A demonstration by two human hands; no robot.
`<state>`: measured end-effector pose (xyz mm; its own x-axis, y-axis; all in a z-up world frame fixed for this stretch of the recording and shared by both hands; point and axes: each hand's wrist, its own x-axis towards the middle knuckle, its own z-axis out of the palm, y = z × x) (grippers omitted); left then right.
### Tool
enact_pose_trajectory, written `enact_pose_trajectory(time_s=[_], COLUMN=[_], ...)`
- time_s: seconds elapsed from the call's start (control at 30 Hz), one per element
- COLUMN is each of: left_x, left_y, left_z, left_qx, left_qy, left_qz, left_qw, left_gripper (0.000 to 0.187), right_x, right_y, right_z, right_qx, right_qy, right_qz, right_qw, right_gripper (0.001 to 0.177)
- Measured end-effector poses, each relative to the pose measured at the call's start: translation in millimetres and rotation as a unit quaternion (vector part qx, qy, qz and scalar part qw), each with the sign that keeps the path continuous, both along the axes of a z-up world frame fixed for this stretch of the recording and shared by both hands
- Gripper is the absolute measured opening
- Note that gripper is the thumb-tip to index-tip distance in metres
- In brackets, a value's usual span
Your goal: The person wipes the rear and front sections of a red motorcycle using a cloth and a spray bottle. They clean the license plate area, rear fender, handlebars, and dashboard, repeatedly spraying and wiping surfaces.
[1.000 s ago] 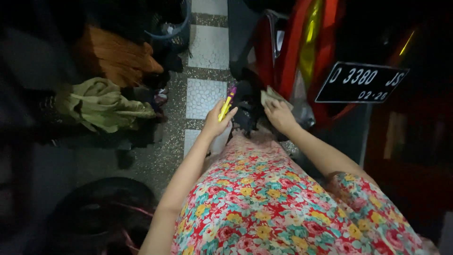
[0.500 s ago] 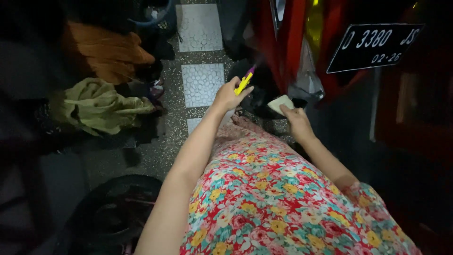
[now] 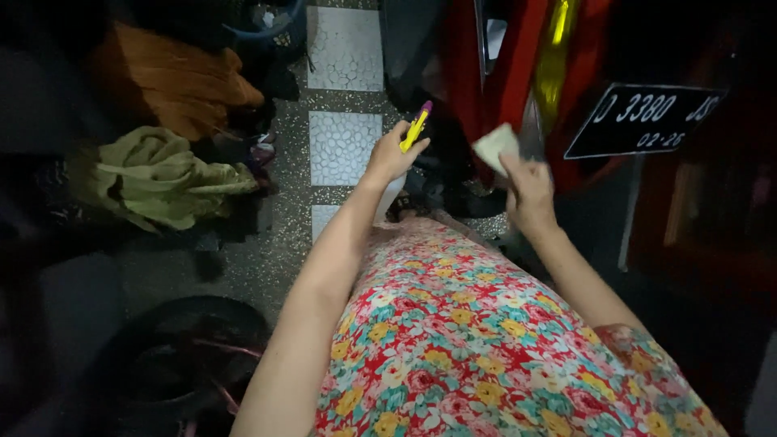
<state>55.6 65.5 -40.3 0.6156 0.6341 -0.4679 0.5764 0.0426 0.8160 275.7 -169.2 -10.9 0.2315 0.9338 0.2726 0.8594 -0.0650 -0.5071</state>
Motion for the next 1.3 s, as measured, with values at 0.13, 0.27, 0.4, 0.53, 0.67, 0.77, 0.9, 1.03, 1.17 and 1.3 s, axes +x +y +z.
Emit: enact_pose_trajectory(time_s=[0.13, 0.27, 0.4, 0.53, 0.67, 0.77, 0.9, 1.03, 1.17, 1.3], left_x=[-6.0, -21.8, -42.0, -55.6, -65.2, -66.3, -69.4, -73.4, -81.8, -86.4], left_y=[-9.7, -28.9, -56.8, -63.7, -73.6, -76.0, -72.6, -67.9, -74.3, -69.8], left_z=[-13.3, -16.3, -34.7, -10.9, -18.4, -31.4, -25.7, -28.5, -25.4, -20.4], left_qx=[0.006, 0.008, 0.039, -0.004, 0.009, 0.005, -0.002, -0.022, 0.003, 0.006], left_qy=[-0.014, -0.001, -0.031, -0.052, -0.089, -0.026, -0.029, -0.009, -0.107, -0.089], left_qz=[0.012, 0.021, 0.084, 0.112, 0.154, 0.133, 0.138, 0.136, 0.177, 0.162], left_qw=[1.0, 1.0, 0.995, 0.992, 0.984, 0.991, 0.99, 0.99, 0.978, 0.983], left_gripper=[0.053, 0.051, 0.052, 0.052, 0.043, 0.057, 0.055, 0.062, 0.053, 0.063], right_x=[20.1, 52.4, 60.6, 73.6, 51.7, 47.9, 39.2, 6.3, -24.5, -34.8], right_y=[113.2, 219.1, 260.5, 282.9, 292.1, 278.2, 240.5, 194.3, 116.2, 115.4], right_z=[47.9, 20.9, -31.6, -69.9, -35.2, -56.6, -83.6, -73.9, -92.6, -82.6], right_qx=[0.097, 0.073, -0.217, -0.304, -0.392, -0.368, -0.293, -0.388, -0.477, -0.496], right_qy=[-0.149, -0.368, -0.438, -0.382, -0.344, -0.432, -0.485, -0.551, -0.519, -0.518], right_qz=[0.077, 0.116, 0.103, 0.062, -0.003, -0.013, 0.022, 0.126, 0.237, 0.31], right_qw=[0.981, 0.92, 0.867, 0.87, 0.853, 0.823, 0.823, 0.728, 0.669, 0.624], right_gripper=[0.048, 0.043, 0.047, 0.069, 0.085, 0.102, 0.078, 0.078, 0.063, 0.064])
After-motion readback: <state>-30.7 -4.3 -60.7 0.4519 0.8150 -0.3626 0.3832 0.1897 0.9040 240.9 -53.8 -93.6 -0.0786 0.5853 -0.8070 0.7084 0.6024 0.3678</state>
